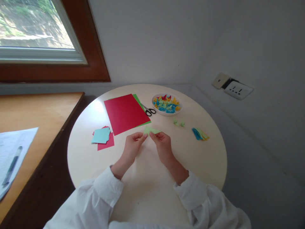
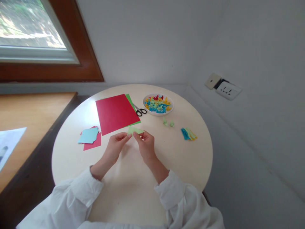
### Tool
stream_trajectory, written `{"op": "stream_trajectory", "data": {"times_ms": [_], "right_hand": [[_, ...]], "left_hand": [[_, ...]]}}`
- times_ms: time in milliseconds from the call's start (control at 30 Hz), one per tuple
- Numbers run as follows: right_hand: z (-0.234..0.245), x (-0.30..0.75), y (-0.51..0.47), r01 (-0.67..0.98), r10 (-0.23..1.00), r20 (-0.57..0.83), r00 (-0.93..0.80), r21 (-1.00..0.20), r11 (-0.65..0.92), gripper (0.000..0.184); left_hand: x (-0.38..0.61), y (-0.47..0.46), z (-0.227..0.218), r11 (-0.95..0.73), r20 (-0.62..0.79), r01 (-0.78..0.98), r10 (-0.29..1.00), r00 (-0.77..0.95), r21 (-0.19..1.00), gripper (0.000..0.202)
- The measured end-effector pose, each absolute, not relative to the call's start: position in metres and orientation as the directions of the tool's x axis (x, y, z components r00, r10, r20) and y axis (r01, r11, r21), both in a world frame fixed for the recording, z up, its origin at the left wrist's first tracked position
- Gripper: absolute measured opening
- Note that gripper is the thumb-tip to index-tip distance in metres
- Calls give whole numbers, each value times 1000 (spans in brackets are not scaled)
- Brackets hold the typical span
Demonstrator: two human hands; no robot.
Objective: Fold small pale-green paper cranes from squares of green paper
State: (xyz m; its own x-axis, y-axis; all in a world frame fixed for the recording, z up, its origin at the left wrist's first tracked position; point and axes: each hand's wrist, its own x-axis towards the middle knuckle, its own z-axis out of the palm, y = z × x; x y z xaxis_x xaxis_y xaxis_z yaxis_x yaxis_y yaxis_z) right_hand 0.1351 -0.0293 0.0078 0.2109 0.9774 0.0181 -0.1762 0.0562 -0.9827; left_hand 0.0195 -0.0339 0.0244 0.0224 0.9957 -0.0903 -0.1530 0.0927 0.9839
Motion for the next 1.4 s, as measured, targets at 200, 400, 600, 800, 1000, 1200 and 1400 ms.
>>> {"op": "stream_trajectory", "data": {"times_ms": [200,400,600,800,1000,1200,1400], "right_hand": [[6,136,-28,-261,980,-34,197,-965,19,22],[11,142,-23,-370,974,-54,221,-928,32,23],[15,165,-9,-468,872,-153,465,-879,95,28],[12,145,-23,-363,988,-69,141,-932,-14,25],[11,135,-28,-309,975,-45,219,-951,25,23],[9,149,-19,-251,941,25,337,-961,116,25],[11,151,-26,262,809,492,322,-868,423,9]], "left_hand": [[16,-30,23,-36,34,154,999,16,987,24],[14,-31,29,-115,116,269,993,12,956,25],[11,-31,31,-97,111,286,993,-33,953,25],[11,-31,32,-89,100,227,994,-40,970,25],[12,-31,29,-99,100,229,995,6,968,21],[10,-26,25,-46,57,105,993,-106,993,20],[15,-33,34,-120,117,-124,993,-34,985,34]]}}
